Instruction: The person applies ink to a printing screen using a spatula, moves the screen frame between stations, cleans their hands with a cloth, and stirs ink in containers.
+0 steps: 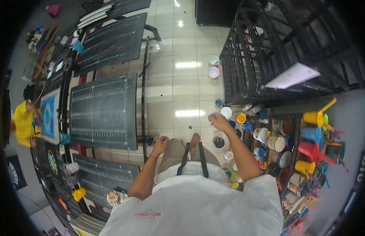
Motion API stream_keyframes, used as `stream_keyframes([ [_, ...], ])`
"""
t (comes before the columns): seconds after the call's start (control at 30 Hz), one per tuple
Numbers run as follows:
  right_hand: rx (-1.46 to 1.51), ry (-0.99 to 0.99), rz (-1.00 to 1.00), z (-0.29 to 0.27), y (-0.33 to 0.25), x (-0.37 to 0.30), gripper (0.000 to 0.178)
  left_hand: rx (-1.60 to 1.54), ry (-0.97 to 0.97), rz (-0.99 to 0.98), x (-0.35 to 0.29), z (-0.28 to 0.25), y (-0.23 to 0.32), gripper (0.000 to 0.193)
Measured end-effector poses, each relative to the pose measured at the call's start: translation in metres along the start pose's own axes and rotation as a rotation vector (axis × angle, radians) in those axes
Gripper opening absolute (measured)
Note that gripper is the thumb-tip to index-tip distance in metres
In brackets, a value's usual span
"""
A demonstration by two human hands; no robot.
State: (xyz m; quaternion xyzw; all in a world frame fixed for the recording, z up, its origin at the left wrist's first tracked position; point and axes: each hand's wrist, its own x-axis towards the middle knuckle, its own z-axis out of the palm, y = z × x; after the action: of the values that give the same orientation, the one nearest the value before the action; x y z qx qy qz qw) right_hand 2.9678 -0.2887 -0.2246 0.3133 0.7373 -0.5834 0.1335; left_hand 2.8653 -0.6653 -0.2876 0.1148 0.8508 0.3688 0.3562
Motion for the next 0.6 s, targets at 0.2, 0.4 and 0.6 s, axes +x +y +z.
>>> stream_keyframes([
  [0.2, -0.3, 0.093, 0.042, -0.061, -0.038, 0.217, 0.037, -0.028, -0.067, 0.023, 0.183, -0.007, 0.069, 0.035],
  [0.4, -0.044, 0.338, 0.308, -0.101, 0.045, 0.402, 0.051, 0.169, -0.153, 0.146, 0.44, 0.043, 0.087, 0.039],
  [0.6, -0.34, 0.501, 0.267, -0.144, 0.114, 0.563, 0.066, 0.263, -0.109, 0.358, 0.71, 0.159, 0.078, 0.044],
])
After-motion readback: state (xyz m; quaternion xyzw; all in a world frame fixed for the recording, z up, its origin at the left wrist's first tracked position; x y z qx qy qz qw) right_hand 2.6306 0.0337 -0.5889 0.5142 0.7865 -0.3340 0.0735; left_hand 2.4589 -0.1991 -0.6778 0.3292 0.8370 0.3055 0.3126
